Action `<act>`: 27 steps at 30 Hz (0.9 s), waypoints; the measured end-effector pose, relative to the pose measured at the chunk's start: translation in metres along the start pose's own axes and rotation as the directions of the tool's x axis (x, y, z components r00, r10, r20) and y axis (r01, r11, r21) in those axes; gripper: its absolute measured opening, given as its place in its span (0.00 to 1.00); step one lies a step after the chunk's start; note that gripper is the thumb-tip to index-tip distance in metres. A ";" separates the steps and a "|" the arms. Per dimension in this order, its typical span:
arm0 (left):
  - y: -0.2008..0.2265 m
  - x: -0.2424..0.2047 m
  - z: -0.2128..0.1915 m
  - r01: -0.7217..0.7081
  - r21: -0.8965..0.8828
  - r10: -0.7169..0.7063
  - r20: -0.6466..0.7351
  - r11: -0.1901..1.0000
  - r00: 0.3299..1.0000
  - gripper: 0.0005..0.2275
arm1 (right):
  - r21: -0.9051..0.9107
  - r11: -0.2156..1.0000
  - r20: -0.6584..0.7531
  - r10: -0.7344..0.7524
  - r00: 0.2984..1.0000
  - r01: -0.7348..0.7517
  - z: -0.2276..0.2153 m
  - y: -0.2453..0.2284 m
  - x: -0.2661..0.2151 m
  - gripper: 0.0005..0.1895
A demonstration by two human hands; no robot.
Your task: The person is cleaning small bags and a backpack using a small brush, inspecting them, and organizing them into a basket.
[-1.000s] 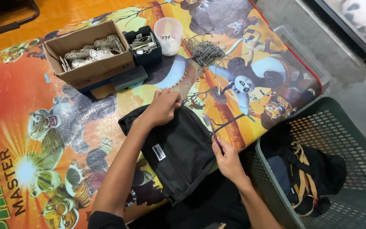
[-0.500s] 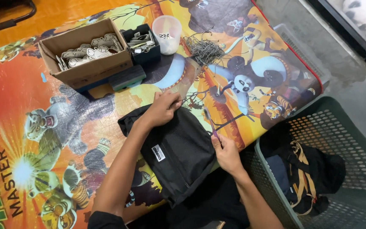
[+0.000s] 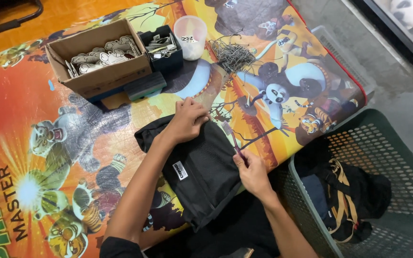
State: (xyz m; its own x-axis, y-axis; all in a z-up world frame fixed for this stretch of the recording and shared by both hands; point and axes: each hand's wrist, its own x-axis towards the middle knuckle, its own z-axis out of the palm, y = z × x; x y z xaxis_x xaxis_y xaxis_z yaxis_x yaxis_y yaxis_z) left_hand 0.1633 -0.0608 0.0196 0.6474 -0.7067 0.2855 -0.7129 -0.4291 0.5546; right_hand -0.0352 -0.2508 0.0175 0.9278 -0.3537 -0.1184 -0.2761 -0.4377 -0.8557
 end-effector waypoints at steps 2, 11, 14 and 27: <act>0.001 0.003 0.000 0.010 0.006 -0.010 -0.001 1.000 1.000 0.07 | -0.018 1.000 0.001 -0.003 1.000 0.003 -0.001 -0.005 0.001 0.15; 0.011 0.006 0.002 0.061 0.081 -0.064 0.037 0.995 0.997 0.07 | -0.088 0.989 0.075 0.123 0.990 -0.116 -0.002 -0.013 0.000 0.15; 0.010 0.005 0.008 0.021 0.200 -0.021 -0.004 0.980 1.000 0.07 | -0.166 0.979 0.101 0.140 0.985 -0.122 -0.007 -0.032 -0.005 0.15; -0.006 -0.006 0.037 0.049 0.507 0.032 -0.150 0.861 0.988 0.10 | -0.596 0.803 0.127 0.091 0.988 0.003 0.001 0.000 -0.010 0.22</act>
State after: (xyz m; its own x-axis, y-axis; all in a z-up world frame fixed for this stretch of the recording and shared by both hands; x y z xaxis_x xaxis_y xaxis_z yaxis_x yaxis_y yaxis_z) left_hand 0.1541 -0.0749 -0.0148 0.6573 -0.6278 0.4168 -0.7185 -0.6889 0.0954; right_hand -0.0442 -0.2461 0.0185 0.9234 -0.2837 -0.2586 -0.3682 -0.8451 -0.3875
